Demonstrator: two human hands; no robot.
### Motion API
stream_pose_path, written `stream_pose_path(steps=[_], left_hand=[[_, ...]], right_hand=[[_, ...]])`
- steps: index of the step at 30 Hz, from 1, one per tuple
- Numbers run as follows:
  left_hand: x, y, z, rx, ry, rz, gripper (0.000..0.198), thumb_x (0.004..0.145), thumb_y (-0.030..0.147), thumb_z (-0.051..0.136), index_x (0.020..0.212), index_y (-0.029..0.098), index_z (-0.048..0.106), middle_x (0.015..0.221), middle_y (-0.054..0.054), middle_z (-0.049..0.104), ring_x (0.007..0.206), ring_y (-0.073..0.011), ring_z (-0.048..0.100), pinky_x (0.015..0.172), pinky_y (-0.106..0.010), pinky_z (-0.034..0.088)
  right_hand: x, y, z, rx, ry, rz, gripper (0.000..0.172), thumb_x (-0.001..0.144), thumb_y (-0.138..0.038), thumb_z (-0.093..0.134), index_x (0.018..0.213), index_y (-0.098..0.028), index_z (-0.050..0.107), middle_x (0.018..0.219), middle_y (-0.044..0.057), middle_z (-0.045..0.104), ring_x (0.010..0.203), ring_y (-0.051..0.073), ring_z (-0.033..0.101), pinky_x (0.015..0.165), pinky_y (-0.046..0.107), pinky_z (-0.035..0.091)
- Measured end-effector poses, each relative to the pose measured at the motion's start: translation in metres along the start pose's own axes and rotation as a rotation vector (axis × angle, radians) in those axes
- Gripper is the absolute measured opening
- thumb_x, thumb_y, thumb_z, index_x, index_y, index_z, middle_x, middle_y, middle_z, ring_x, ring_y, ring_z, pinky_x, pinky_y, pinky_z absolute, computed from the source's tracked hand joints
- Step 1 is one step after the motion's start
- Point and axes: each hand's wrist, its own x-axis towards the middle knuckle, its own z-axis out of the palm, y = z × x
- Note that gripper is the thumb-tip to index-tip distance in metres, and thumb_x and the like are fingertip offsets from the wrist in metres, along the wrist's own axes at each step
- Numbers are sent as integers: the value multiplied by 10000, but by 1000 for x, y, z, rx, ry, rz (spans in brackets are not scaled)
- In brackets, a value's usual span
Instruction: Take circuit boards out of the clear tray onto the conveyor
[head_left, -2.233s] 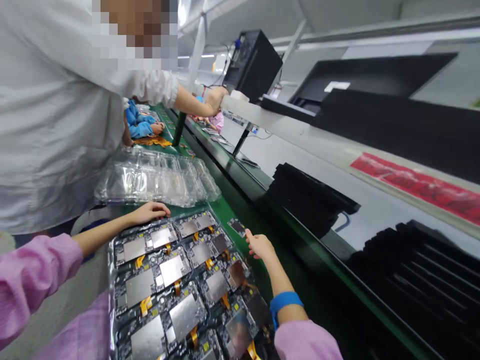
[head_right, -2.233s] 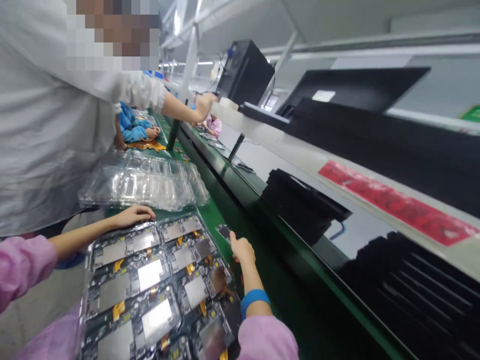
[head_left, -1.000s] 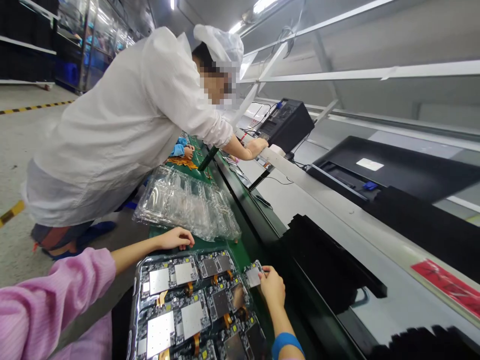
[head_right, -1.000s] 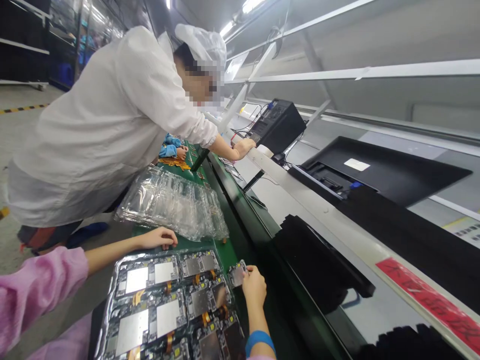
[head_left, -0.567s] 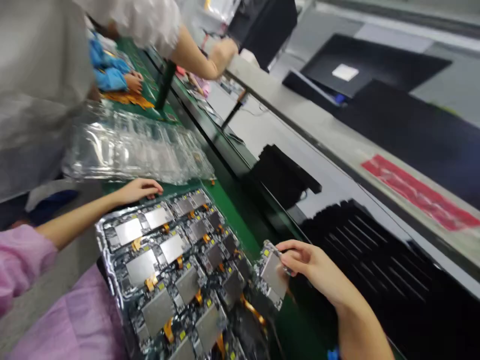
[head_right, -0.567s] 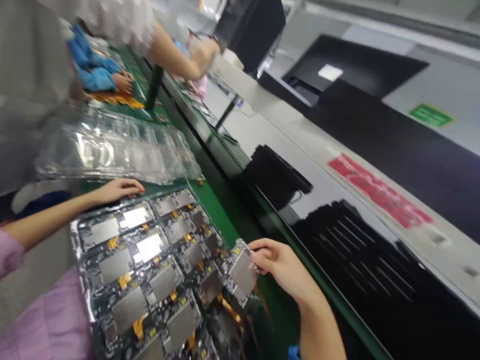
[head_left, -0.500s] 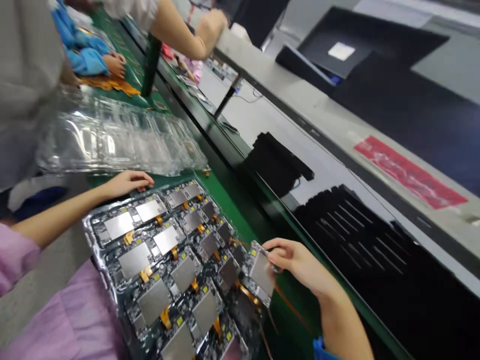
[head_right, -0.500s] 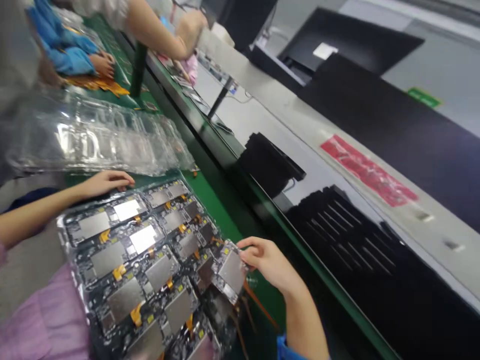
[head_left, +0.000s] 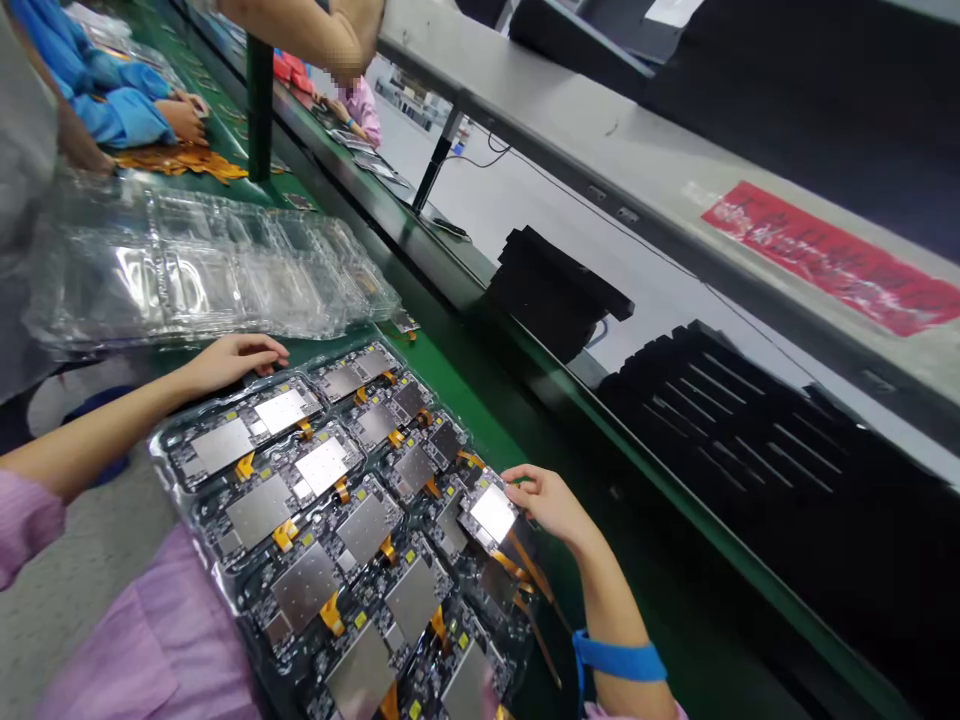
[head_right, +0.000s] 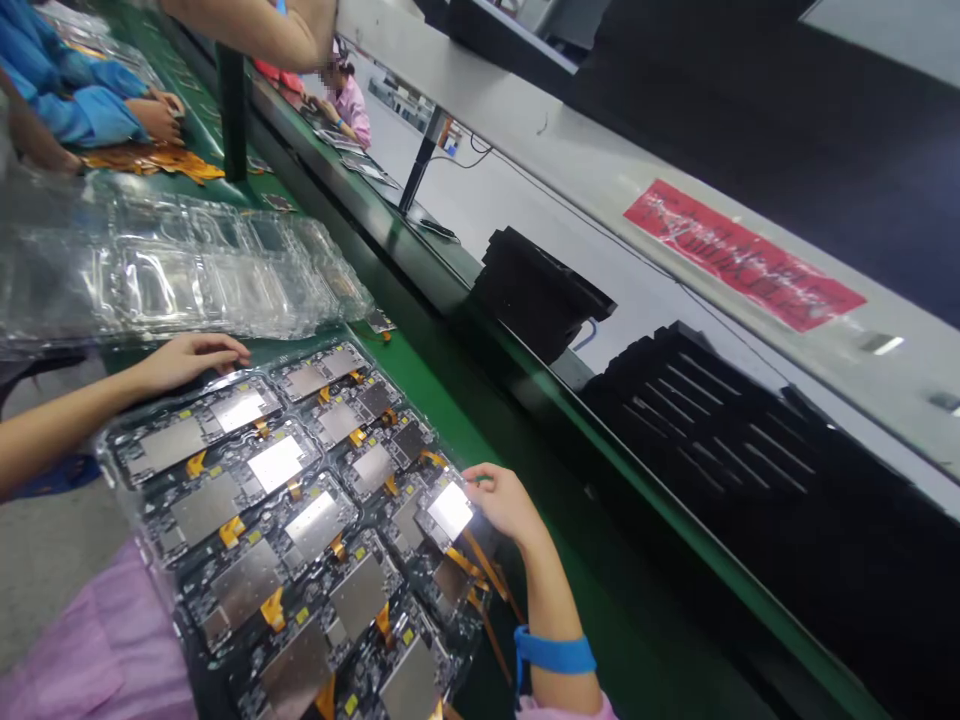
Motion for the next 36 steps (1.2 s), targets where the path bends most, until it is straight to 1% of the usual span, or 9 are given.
stream_pose_path(steps=[5,8,11,17,20,25,28,30,36], left_hand=[[2,-4,-2,34,10,-8,548,666,676,716,963,216,712,934,-36,741,779,-202,598,820,-388,497],[2,-5,-3,40,11,2,556,667,690,714,973,226,709,930,-22,740,780,-197,599,804,-376,490],[2,-4,-4,45,12,13,551,683,697,709,972,228,701,925,-27,740,777,-200,606,797,-377,491],[1,-1,-2,84,18,9,584,719,651,697,1009,145,680,942,-76,734,755,-183,603,793,-359,509],[3,-5,-3,76,13,10,572,738,603,699,1031,112,671,952,-85,728,763,-176,610,788,-336,510],[4,-9,-5,61,16,6,554,739,604,703,1025,131,671,960,-85,732,760,-168,613,779,-315,507],[3,-6,-3,56,23,2,558,722,612,712,1011,137,674,955,-88,733,765,-170,615,775,-314,507],[2,-3,-3,55,29,-4,544,719,600,711,1002,137,677,947,-89,733,761,-171,615,769,-314,506],[3,-6,-4,74,21,3,495,765,542,679,1039,130,674,963,-91,729,770,-167,609,774,-310,497]], right_hand=[[-34,-20,-33,59,-90,-132,394,725,-465,744,953,-155,660,711,57,681,638,191,607,539,238,408],[-36,-32,-39,106,-78,-169,447,749,-513,745,1008,-161,652,731,71,691,671,210,632,553,247,415],[-16,-30,-27,82,-36,-140,404,737,-463,743,980,-150,660,663,45,661,605,186,590,513,234,387],[22,-7,7,8,82,-33,135,829,-204,608,935,-128,645,579,-6,602,510,136,501,486,220,352],[24,-1,18,-70,147,-25,97,873,-156,579,940,-144,648,703,15,659,606,153,586,574,239,417],[10,-7,29,-459,372,-26,99,923,-251,629,1012,-225,662,1044,32,681,905,220,648,719,310,449],[-4,-13,36,-560,438,-140,169,964,-340,610,1095,-237,634,1204,44,619,1053,254,615,775,343,465],[-13,-15,43,-572,399,-178,269,947,-419,650,1146,-243,610,1208,44,614,1091,272,603,811,360,479],[-22,-7,55,-595,259,-269,760,754,-456,869,1366,-230,480,1342,82,547,1213,309,530,978,419,468]])
